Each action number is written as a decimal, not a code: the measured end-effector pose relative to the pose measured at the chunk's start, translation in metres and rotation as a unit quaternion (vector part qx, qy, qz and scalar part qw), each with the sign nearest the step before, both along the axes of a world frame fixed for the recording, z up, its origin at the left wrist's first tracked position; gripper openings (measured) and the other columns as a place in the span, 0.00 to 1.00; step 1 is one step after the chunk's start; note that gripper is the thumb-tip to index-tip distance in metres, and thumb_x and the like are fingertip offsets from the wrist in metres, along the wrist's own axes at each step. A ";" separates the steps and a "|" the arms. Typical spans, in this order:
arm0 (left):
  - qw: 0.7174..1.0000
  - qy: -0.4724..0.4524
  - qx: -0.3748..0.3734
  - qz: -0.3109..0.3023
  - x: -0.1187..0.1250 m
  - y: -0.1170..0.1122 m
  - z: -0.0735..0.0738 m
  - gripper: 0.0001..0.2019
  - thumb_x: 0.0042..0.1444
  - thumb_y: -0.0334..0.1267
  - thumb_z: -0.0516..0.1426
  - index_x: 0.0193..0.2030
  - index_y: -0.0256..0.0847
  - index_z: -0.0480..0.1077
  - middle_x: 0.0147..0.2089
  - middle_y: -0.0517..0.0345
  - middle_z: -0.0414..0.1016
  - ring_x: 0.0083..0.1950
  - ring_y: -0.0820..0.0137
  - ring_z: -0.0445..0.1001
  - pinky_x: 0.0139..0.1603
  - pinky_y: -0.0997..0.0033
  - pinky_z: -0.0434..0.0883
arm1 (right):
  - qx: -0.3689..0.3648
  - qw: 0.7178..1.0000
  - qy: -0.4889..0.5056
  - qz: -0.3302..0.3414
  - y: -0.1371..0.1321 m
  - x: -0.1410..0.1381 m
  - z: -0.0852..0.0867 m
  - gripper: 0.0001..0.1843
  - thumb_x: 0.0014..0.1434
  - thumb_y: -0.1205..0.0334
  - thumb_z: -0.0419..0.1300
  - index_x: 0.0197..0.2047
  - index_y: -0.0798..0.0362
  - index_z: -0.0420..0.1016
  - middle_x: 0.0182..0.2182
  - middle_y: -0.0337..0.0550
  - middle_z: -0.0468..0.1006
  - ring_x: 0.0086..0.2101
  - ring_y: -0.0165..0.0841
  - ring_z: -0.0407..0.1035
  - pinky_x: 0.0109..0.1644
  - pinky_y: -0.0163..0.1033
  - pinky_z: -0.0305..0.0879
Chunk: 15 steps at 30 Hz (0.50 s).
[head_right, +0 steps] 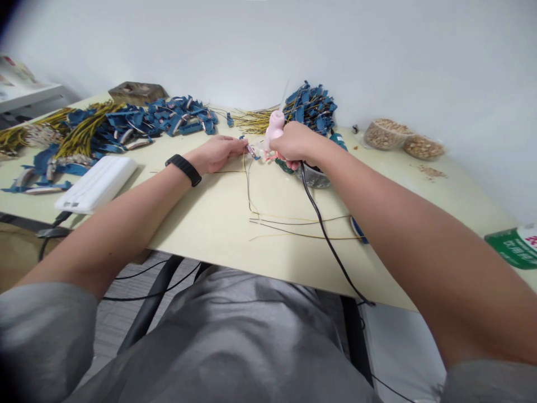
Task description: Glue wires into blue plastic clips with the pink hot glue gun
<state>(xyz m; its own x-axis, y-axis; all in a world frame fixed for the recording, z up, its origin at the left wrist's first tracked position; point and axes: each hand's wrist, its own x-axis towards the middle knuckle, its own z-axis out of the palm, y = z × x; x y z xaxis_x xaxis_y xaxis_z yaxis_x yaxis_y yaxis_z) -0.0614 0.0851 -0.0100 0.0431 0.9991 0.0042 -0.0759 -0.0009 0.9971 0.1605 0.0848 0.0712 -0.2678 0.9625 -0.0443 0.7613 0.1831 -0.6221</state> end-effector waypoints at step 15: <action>1.000 -0.025 0.002 -0.009 -0.019 -0.002 0.002 0.14 0.78 0.31 0.62 0.36 0.35 0.82 0.46 0.51 0.86 0.49 0.73 0.82 0.64 0.72 0.75 | 0.028 0.990 0.139 -0.007 -0.043 0.038 0.061 0.12 0.69 0.58 0.73 0.37 0.49 0.74 0.19 0.36 0.69 0.22 0.30 0.64 0.27 0.36 0.64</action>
